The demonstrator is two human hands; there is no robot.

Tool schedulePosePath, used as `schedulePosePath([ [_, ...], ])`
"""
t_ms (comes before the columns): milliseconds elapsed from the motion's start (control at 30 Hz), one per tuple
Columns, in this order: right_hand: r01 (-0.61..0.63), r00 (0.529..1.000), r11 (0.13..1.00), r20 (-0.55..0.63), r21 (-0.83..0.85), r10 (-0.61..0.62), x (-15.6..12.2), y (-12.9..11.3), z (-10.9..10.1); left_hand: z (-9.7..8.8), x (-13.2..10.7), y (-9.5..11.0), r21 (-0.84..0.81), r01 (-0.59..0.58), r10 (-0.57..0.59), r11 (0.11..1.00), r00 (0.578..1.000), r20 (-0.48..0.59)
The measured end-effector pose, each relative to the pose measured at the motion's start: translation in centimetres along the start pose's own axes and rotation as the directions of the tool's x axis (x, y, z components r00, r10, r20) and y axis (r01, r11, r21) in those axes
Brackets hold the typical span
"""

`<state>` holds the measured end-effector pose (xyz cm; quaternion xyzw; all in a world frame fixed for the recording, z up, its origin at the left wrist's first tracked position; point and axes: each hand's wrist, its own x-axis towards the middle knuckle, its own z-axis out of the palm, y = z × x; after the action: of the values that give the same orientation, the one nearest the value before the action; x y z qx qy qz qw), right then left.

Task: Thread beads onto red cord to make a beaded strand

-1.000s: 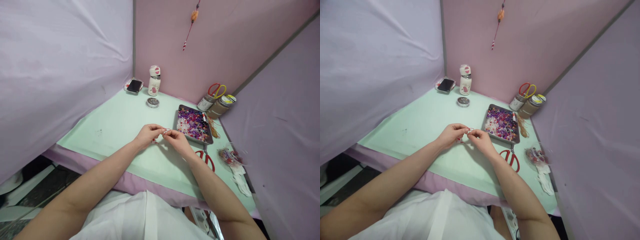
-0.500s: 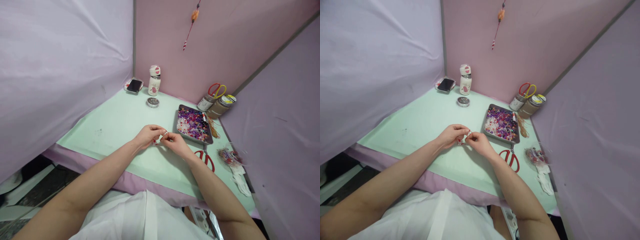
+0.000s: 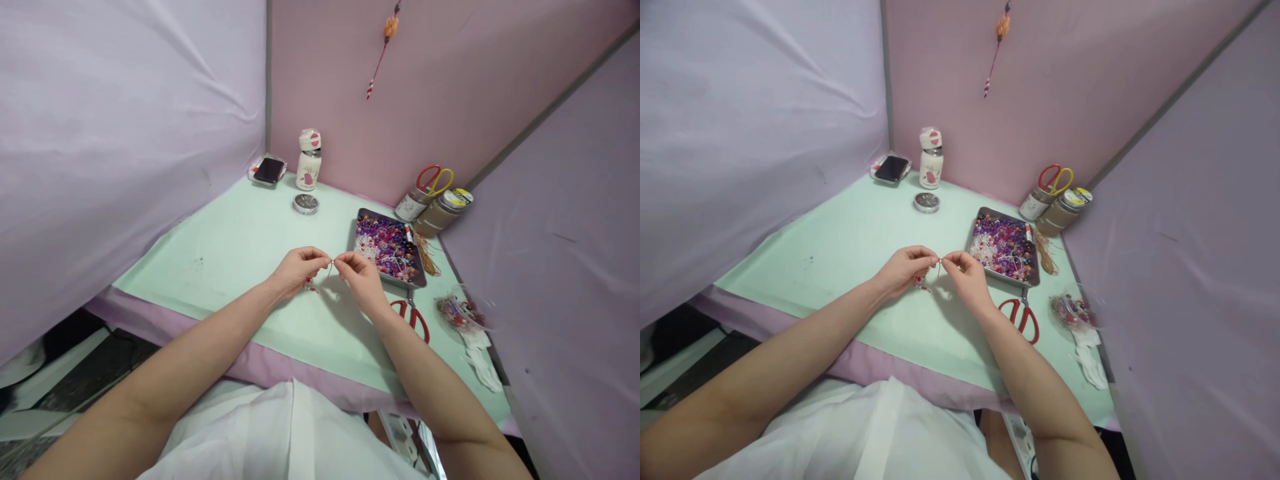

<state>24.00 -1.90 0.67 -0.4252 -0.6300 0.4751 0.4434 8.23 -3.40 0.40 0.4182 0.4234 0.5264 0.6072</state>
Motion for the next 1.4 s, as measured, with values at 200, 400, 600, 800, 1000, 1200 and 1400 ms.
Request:
schedulePosePath([
  [200,0.036,0.999,0.998,0.001,0.058,-0.036,-0.18,-0.24,0.31,-0.05,-0.10,-0.26,0.064,0.063,-0.066,0.996,0.996,0.054],
  [400,0.042,0.999,0.999,0.000,0.032,-0.042,-0.25,-0.57,0.38,0.00,-0.12,-0.08,-0.002,0.064,-0.063,0.998,0.991,0.119],
  [600,0.047,0.999,0.999,-0.001,0.024,-0.047,-0.34,-0.68,0.47,0.05,-0.17,-0.02,0.014,0.089,-0.090,0.996,0.989,0.120],
  [800,0.060,0.998,0.998,-0.016,0.009,-0.059,-0.24,-0.41,0.48,0.09,-0.33,0.16,0.040,0.156,-0.160,0.987,0.978,0.130],
  [1000,0.047,0.999,0.998,-0.017,0.033,-0.046,0.16,0.08,0.14,-0.17,0.05,0.21,-0.114,0.124,-0.111,0.986,0.987,0.117],
  [1200,0.018,0.999,0.999,0.036,-0.030,-0.017,0.03,-0.14,0.25,-0.28,0.33,0.27,-0.203,0.096,-0.089,0.975,0.995,0.041],
  [1400,-0.056,0.991,0.998,0.118,-0.015,0.057,-0.32,0.15,0.81,-0.35,0.53,0.16,-0.246,0.135,-0.121,0.960,0.990,0.071],
])
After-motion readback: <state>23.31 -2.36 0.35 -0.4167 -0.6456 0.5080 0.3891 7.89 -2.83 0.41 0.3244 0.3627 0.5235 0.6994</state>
